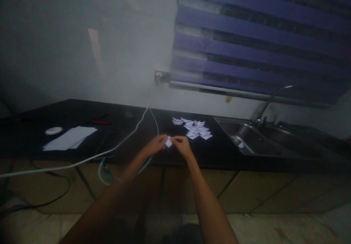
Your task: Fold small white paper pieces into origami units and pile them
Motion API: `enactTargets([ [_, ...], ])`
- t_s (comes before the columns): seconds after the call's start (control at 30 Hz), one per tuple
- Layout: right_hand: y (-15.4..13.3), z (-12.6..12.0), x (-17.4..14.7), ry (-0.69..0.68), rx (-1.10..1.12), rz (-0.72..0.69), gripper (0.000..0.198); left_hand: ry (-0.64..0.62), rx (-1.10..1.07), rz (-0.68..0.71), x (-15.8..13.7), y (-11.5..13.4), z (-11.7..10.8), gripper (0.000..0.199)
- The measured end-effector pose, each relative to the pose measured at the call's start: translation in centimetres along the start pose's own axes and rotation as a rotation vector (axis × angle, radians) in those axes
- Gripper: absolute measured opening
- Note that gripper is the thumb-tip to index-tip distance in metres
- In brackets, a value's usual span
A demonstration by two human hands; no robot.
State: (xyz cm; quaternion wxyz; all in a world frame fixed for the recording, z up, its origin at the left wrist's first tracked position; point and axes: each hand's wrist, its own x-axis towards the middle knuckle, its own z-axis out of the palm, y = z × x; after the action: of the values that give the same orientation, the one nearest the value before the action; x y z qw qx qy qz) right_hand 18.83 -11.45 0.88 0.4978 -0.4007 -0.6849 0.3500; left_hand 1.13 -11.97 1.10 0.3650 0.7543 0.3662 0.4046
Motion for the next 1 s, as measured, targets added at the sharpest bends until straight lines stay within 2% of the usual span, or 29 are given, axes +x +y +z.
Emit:
enactTargets([
  [0.23, 0.1, 0.0, 0.0, 0.027, 0.018, 0.004, 0.033, 0.075, 0.049, 0.038, 0.1, -0.1, 0.1, 0.039],
  [0.4, 0.8, 0.1, 0.3, 0.117, 0.097, 0.081, 0.035, 0.218, 0.112, 0.043, 0.1, 0.1, 0.0, 0.041],
  [0.53, 1.1, 0.2, 0.4, 0.176, 0.239, 0.152, 0.036, 0.278, 0.052, 0.007, 0.1, 0.3, -0.2, 0.038],
  [0.83, 1.3, 0.2, 0.5, 0.214, 0.444, 0.17, 0.034, 0.268, -0.256, -0.086, 0.8, -0.9, 0.0, 0.034],
  [1.0, 1.1, 0.2, 0.5, 0.198, 0.426, 0.173, 0.033, 0.178, -0.321, -0.085, 0.8, -0.8, 0.1, 0.034],
])
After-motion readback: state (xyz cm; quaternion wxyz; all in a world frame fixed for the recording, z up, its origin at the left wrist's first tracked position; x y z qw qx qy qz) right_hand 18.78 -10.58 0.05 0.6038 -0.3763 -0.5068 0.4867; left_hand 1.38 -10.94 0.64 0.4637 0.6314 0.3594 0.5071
